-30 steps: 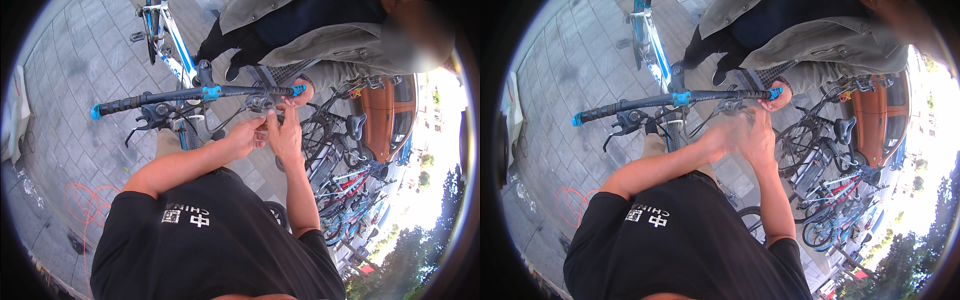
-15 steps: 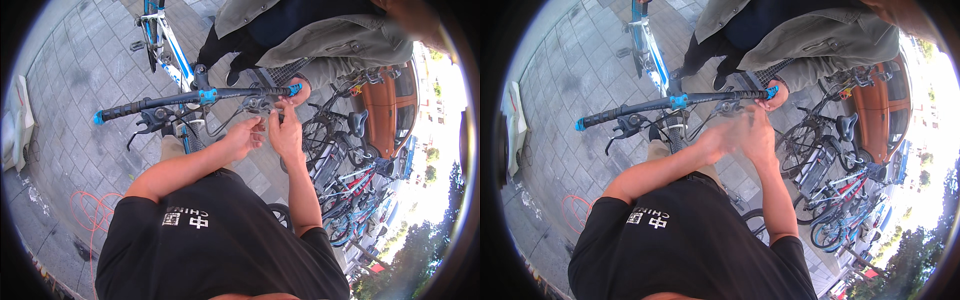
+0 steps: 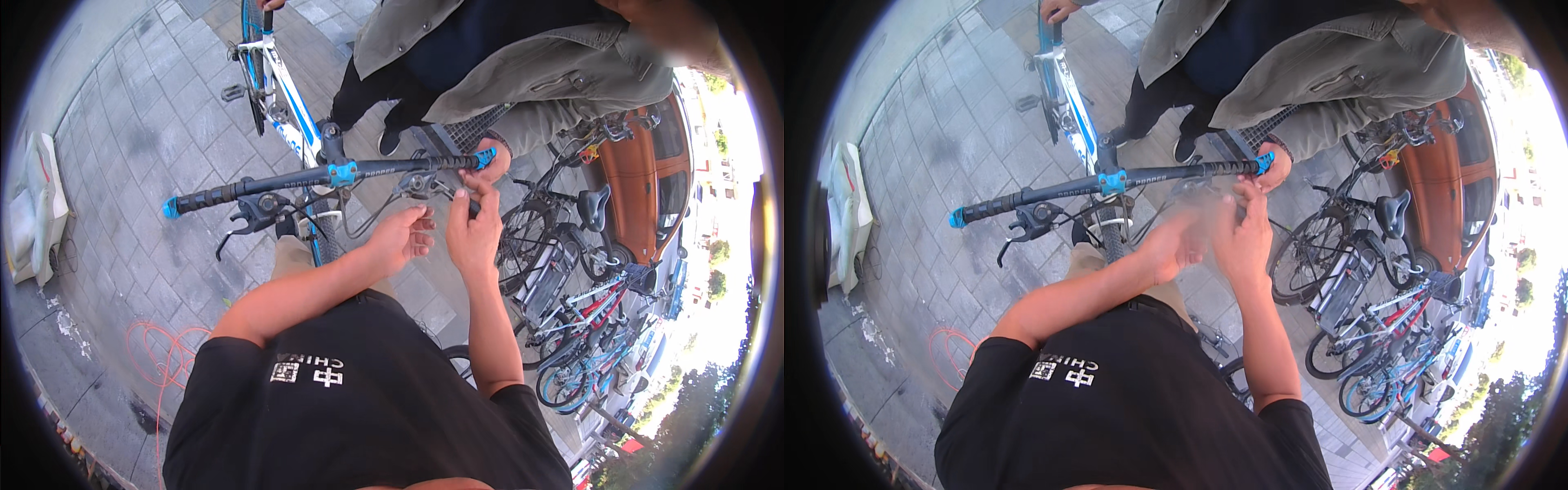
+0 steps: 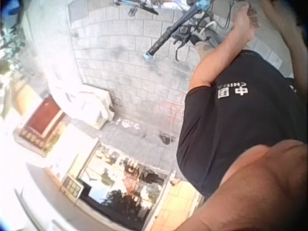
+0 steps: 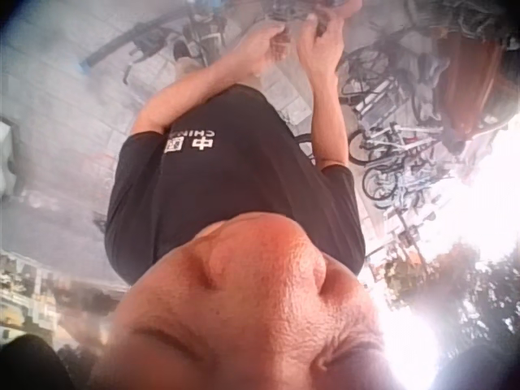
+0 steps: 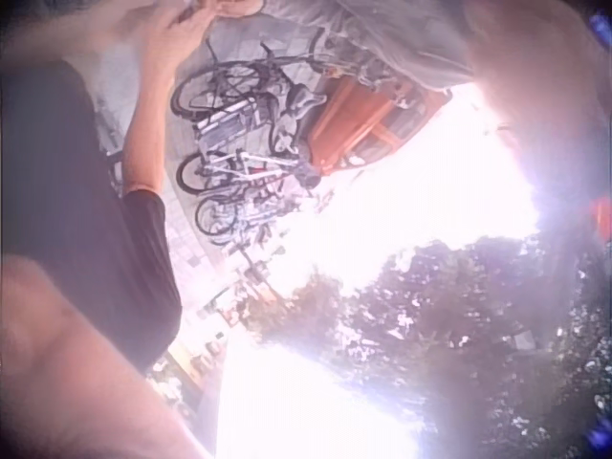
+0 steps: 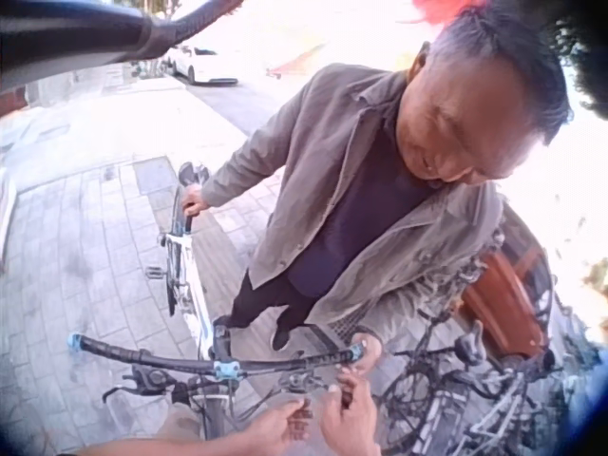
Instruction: The person works on a bicycle wheel, using pliers and a hammer to adjust components on the hub. They briefly interact with another person holding a bicycle, then return to the wheel to continue adjustments.
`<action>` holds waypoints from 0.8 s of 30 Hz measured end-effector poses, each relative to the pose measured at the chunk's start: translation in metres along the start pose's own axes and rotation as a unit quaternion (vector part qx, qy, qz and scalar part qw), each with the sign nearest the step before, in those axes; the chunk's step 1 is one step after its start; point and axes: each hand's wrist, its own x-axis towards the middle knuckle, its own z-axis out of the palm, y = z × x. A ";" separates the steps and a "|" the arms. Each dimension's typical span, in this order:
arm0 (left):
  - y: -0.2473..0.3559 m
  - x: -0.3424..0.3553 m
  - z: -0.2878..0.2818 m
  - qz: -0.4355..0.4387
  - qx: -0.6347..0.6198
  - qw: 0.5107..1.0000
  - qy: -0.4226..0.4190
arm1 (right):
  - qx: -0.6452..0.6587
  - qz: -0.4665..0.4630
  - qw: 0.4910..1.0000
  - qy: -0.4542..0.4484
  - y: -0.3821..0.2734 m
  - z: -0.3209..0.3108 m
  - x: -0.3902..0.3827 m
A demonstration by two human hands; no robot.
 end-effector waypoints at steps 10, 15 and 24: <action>-0.004 -0.002 0.000 -0.008 0.003 0.999 0.034 | 0.017 0.088 0.994 -0.070 0.011 -0.009 -0.013; -0.006 -0.001 0.003 -0.012 0.003 0.999 0.036 | 0.002 0.050 0.996 -0.067 0.026 -0.006 -0.015; -0.005 0.007 -0.002 -0.004 0.004 1.000 0.008 | -0.003 0.033 0.998 -0.050 0.032 0.000 -0.011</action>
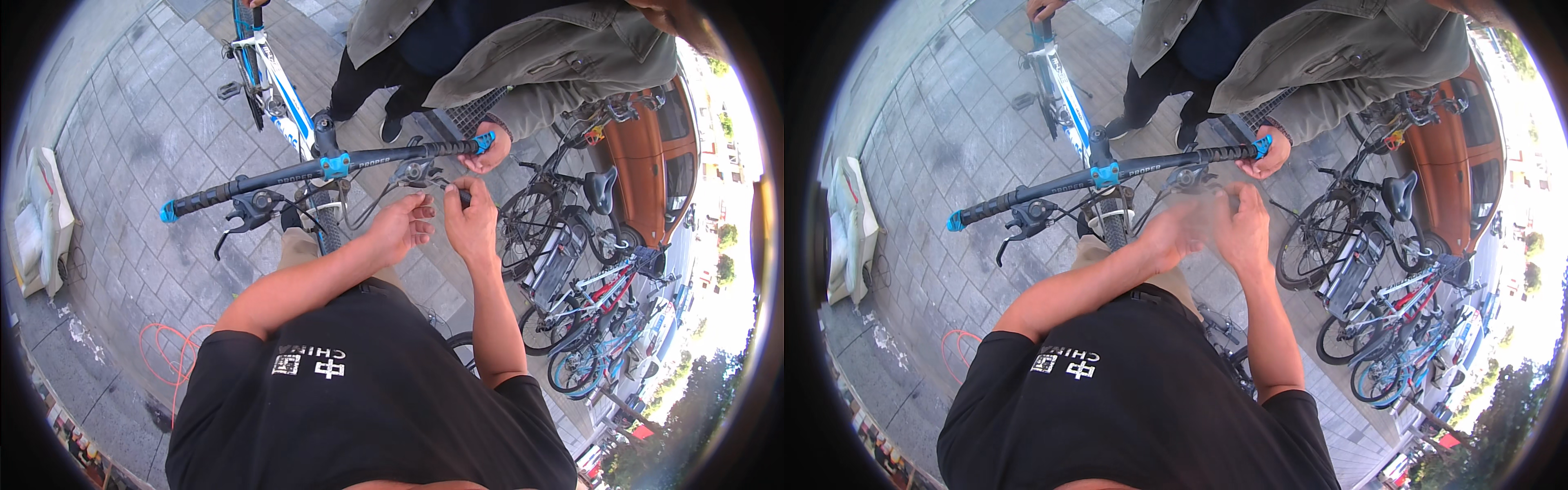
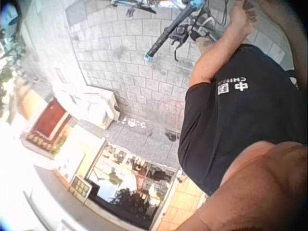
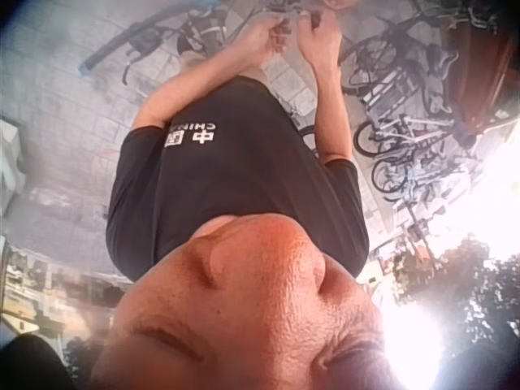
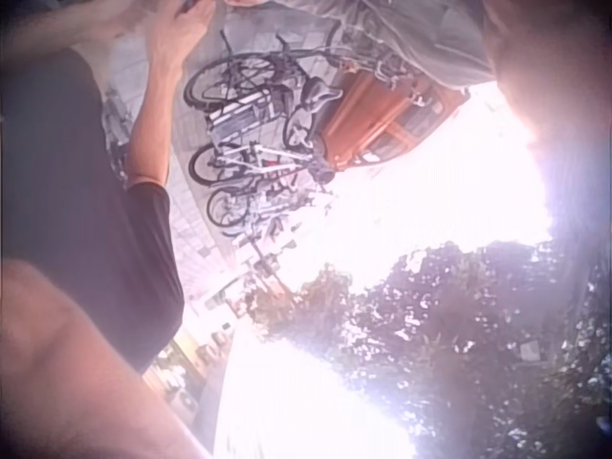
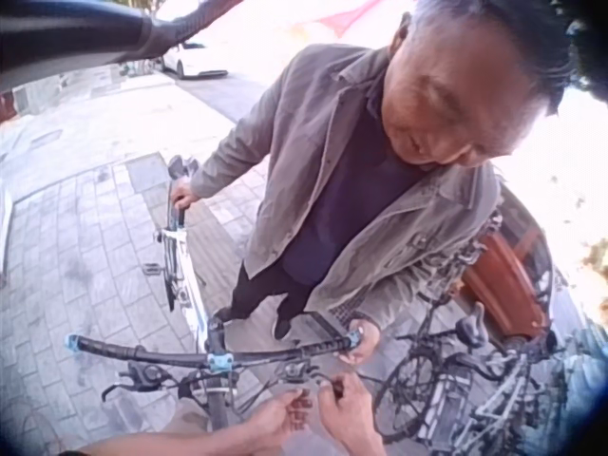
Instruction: The person works on a bicycle wheel, using pliers and a hammer to adjust components on the hub. They briefly interact with another person holding a bicycle, then return to the wheel to continue adjustments.
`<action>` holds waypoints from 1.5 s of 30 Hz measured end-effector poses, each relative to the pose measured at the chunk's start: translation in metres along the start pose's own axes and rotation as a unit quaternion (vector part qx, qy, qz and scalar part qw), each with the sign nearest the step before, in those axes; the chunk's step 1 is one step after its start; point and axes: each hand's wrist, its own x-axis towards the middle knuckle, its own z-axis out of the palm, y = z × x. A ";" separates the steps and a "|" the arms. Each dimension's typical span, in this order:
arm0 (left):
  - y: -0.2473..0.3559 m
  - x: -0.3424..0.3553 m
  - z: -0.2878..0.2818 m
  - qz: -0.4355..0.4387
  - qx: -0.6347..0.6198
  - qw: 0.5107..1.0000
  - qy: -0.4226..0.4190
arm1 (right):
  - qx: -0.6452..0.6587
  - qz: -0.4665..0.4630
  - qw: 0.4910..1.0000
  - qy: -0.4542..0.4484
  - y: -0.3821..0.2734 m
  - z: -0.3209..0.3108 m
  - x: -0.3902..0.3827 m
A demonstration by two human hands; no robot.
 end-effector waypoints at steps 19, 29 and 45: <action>0.007 -0.001 -0.002 -0.003 -0.018 1.000 0.005 | -0.079 -0.100 0.987 -0.102 -0.020 -0.019 0.007; 0.020 -0.031 0.013 0.095 -0.081 0.989 -0.079 | 0.005 -0.047 0.991 -0.127 -0.045 -0.008 0.004; 0.015 -0.019 0.003 0.071 -0.103 0.990 -0.064 | -0.038 -0.033 0.994 -0.096 -0.048 0.004 0.005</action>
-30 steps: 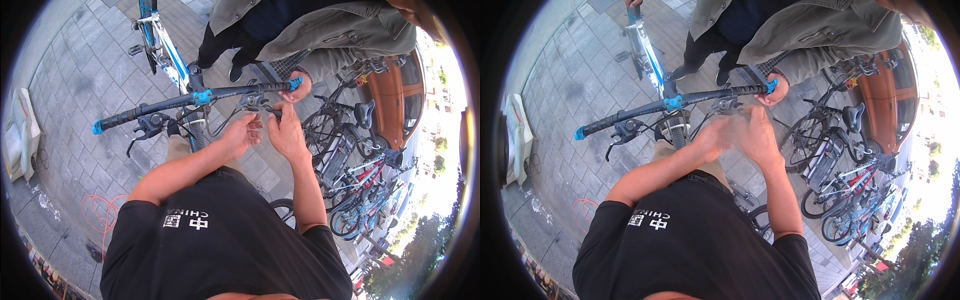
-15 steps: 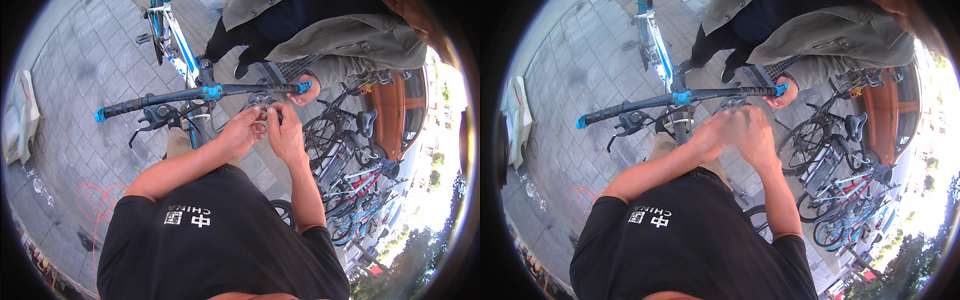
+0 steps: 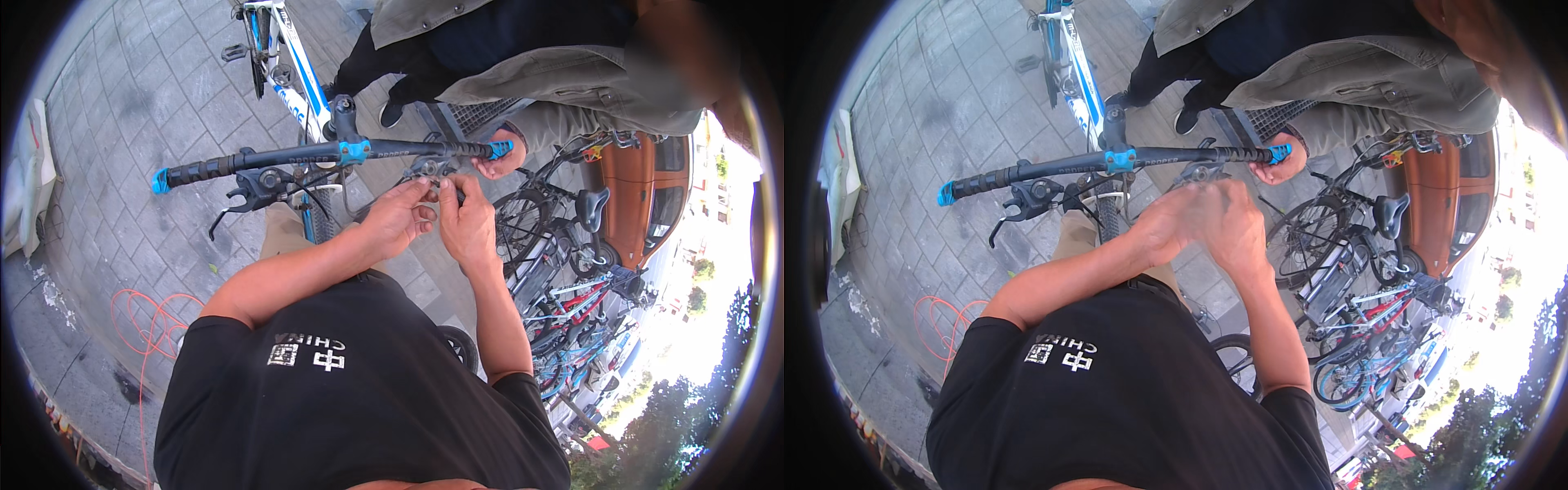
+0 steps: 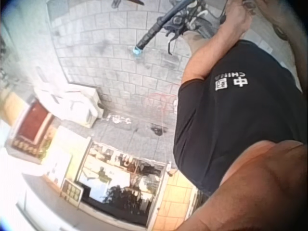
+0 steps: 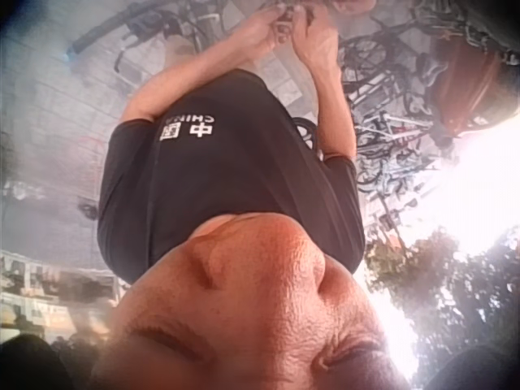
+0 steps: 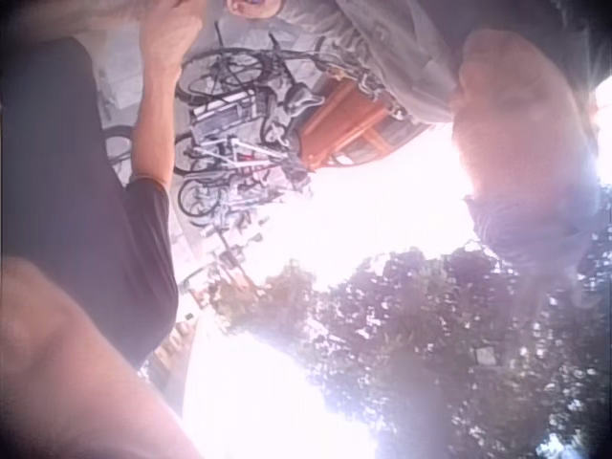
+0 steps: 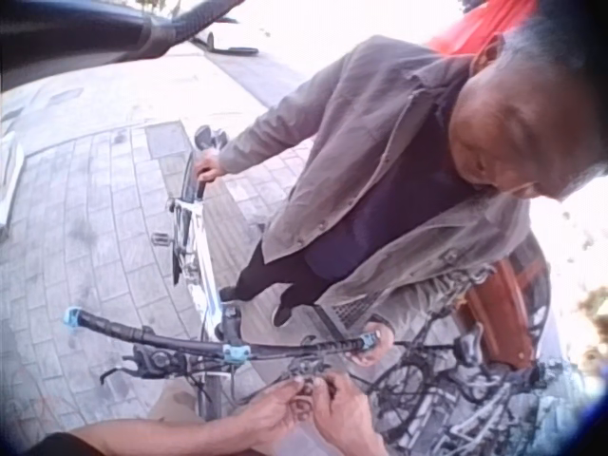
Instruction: The person works on a bicycle wheel, using pliers and a hammer to adjust components on the hub. They briefly interact with another person holding a bicycle, then return to the wheel to continue adjustments.
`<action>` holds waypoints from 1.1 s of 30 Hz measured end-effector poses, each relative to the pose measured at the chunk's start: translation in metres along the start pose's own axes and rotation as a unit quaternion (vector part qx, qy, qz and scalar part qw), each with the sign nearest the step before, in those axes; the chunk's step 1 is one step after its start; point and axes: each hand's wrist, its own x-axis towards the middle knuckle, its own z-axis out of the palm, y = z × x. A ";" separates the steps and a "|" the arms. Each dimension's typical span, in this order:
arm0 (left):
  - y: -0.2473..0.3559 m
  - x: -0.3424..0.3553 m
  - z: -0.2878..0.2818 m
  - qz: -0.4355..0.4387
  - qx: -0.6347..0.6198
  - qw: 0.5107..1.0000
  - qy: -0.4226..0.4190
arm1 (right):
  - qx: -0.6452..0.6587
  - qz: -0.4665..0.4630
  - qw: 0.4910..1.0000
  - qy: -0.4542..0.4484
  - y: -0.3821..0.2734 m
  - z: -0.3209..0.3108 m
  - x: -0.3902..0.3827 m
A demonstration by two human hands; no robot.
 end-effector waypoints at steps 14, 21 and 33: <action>0.022 -0.004 -0.033 0.280 0.410 0.866 0.055 | 0.256 0.450 0.799 -0.305 -0.019 -0.011 0.060; 0.028 -0.001 -0.039 0.230 0.380 0.896 0.015 | 0.245 0.428 0.819 -0.294 -0.010 -0.005 0.056; 0.030 -0.001 -0.038 0.225 0.420 0.879 0.028 | -0.425 -0.194 0.827 -0.313 -0.041 -0.020 0.060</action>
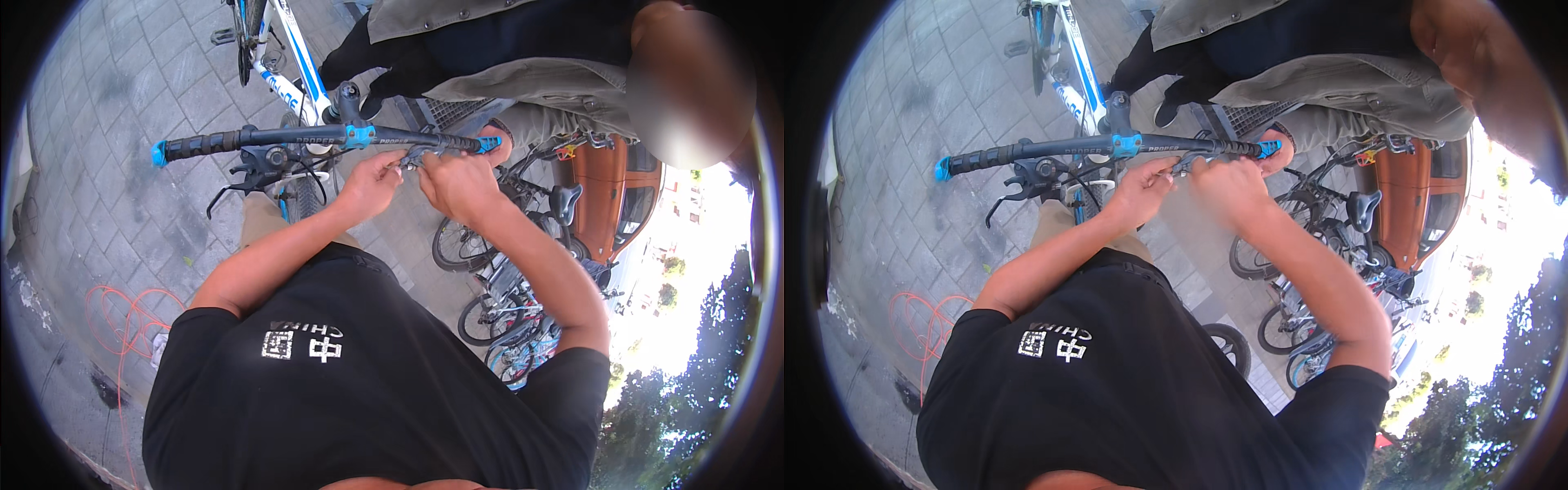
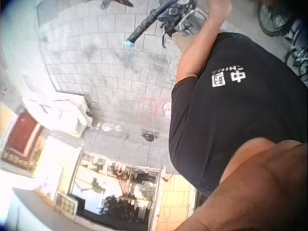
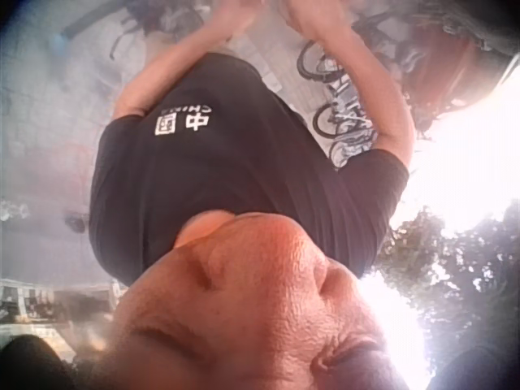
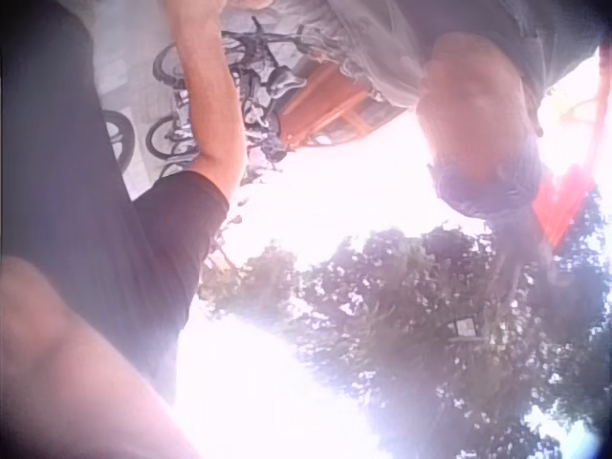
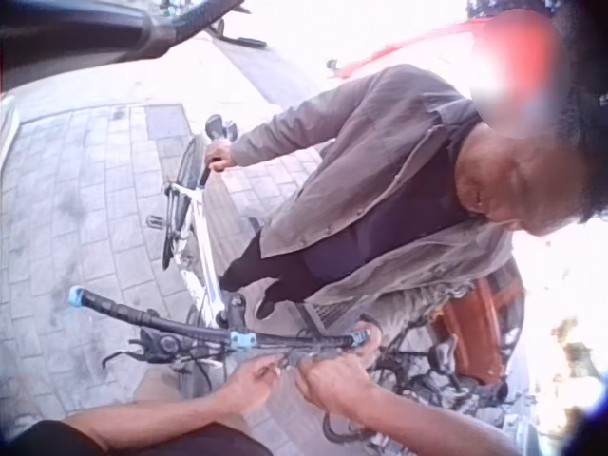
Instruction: The person works on a bicycle wheel, using pliers and a hammer to adjust components on the hub. They briefly interact with another person holding a bicycle, then return to the wheel to continue adjustments.
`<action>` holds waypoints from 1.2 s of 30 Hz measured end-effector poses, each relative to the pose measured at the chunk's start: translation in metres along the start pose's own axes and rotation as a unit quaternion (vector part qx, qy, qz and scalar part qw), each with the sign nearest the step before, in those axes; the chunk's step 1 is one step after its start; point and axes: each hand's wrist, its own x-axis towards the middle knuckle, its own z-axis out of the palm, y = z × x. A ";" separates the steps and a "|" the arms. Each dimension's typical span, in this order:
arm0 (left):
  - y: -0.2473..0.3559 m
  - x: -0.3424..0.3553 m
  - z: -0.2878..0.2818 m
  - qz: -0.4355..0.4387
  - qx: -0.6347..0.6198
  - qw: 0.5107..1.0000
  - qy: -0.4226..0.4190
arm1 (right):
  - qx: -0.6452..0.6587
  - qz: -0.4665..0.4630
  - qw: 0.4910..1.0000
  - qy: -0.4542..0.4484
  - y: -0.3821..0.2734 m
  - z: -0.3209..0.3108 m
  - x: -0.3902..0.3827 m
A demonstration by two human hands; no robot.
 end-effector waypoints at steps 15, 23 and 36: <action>0.044 -0.016 0.023 -0.322 -0.432 0.840 -0.064 | 0.082 -0.044 0.982 0.164 -0.017 0.012 -0.007; 0.014 0.014 0.049 -0.301 -0.469 0.830 -0.040 | 0.255 0.198 0.936 0.143 -0.029 0.004 -0.024; 0.023 0.002 0.048 -0.305 -0.517 0.799 -0.015 | 0.129 0.119 0.981 0.086 -0.044 -0.004 -0.027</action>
